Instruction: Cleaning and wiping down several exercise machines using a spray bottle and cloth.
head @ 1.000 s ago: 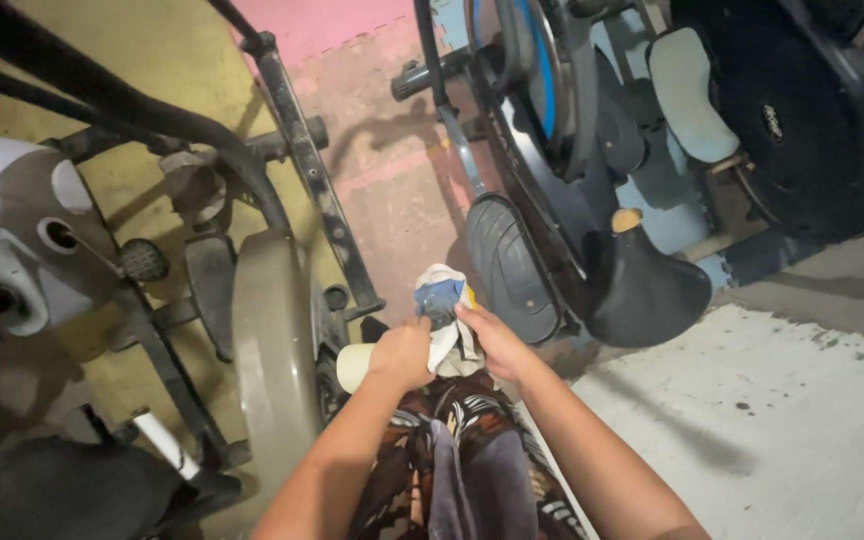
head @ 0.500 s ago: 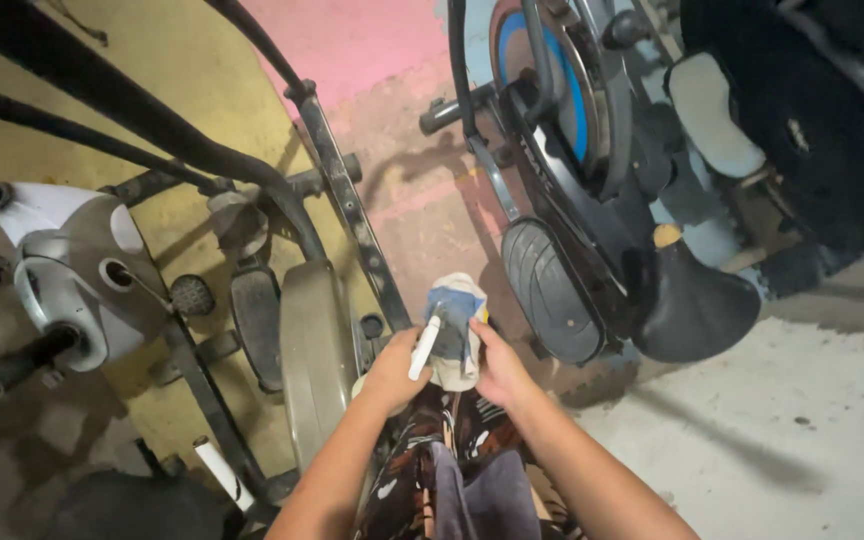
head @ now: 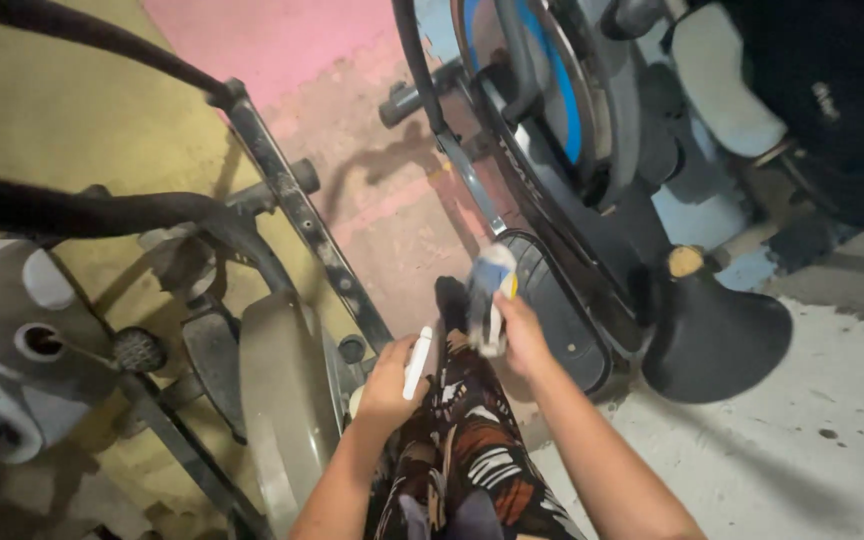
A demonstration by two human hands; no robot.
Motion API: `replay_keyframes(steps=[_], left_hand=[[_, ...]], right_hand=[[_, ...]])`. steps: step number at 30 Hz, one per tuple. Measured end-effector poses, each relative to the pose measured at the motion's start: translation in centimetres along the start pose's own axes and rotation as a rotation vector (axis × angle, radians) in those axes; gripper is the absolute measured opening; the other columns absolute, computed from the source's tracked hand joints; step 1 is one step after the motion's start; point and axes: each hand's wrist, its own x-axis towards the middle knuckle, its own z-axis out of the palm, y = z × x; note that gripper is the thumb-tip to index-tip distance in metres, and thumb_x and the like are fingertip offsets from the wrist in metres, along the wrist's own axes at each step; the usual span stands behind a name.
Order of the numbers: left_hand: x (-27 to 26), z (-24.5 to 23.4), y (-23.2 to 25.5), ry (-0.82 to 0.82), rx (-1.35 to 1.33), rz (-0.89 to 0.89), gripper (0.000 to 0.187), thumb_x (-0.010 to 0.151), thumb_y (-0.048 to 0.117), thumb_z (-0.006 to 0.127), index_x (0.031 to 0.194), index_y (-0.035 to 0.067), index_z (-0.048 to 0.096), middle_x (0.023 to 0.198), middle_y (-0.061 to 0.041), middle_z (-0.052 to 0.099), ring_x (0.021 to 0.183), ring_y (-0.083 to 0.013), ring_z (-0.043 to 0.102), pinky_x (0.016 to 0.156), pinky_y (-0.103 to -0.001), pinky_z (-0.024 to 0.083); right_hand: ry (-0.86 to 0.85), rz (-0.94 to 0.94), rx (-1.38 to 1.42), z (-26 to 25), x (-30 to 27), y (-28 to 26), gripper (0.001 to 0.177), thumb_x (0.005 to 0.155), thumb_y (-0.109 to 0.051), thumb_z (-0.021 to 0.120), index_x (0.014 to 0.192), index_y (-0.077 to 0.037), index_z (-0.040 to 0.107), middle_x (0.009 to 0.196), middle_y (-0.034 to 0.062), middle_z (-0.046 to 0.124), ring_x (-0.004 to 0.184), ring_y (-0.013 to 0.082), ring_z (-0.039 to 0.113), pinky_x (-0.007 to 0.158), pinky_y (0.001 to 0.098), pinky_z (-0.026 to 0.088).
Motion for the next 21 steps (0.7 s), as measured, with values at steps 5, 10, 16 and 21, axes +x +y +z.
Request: replay_keyframes(steps=[5, 10, 16, 21], left_hand=[[8.2, 1.3, -1.5, 0.062, -0.034, 0.129, 0.07, 0.072, 0.006, 0.07, 0.139, 0.006, 0.051, 0.13, -0.022, 0.06, 0.123, -0.0442, 0.057, 0.101, -0.046, 0.049], [17.0, 2.4, -2.4, -0.002, 0.055, -0.009, 0.071, 0.072, 0.008, 0.07, 0.141, 0.007, 0.05, 0.127, -0.023, 0.06, 0.119, -0.0455, 0.056, 0.097, -0.048, 0.05], [23.2, 3.0, -4.1, 0.005, 0.087, -0.059, 0.063, 0.075, 0.011, 0.068, 0.137, 0.009, 0.053, 0.122, -0.021, 0.063, 0.112, -0.0441, 0.061, 0.095, -0.049, 0.053], [24.8, 3.1, -5.4, -0.036, 0.102, -0.022, 0.07, 0.07, 0.008, 0.071, 0.138, 0.007, 0.05, 0.114, -0.022, 0.063, 0.106, -0.0461, 0.06, 0.089, -0.051, 0.051]], right_hand=[[0.244, -0.514, -1.007, 0.1, 11.6, -4.2, 0.035, 0.107, -0.022, 0.057, 0.13, 0.003, 0.064, 0.131, 0.0327, 0.058, 0.118, 0.0484, 0.057, 0.102, 0.0532, 0.044], [0.076, -0.808, -1.617, 0.7, 22.8, -5.5, 0.052, 0.097, -0.019, 0.06, 0.147, -0.007, 0.049, 0.162, 0.0192, 0.034, 0.149, 0.0395, 0.033, 0.121, 0.0472, 0.033], [0.067, -0.537, -2.197, 1.9, 28.7, -2.8, 0.075, 0.094, -0.011, 0.048, 0.164, -0.01, 0.021, 0.173, 0.0119, 0.002, 0.156, 0.0415, 0.005, 0.123, 0.0529, 0.019], [0.085, -0.68, -2.082, 3.0, 31.7, -3.7, 0.077, 0.091, -0.007, 0.049, 0.164, -0.01, 0.025, 0.173, 0.0124, 0.005, 0.155, 0.0491, 0.004, 0.125, 0.0583, 0.017]])
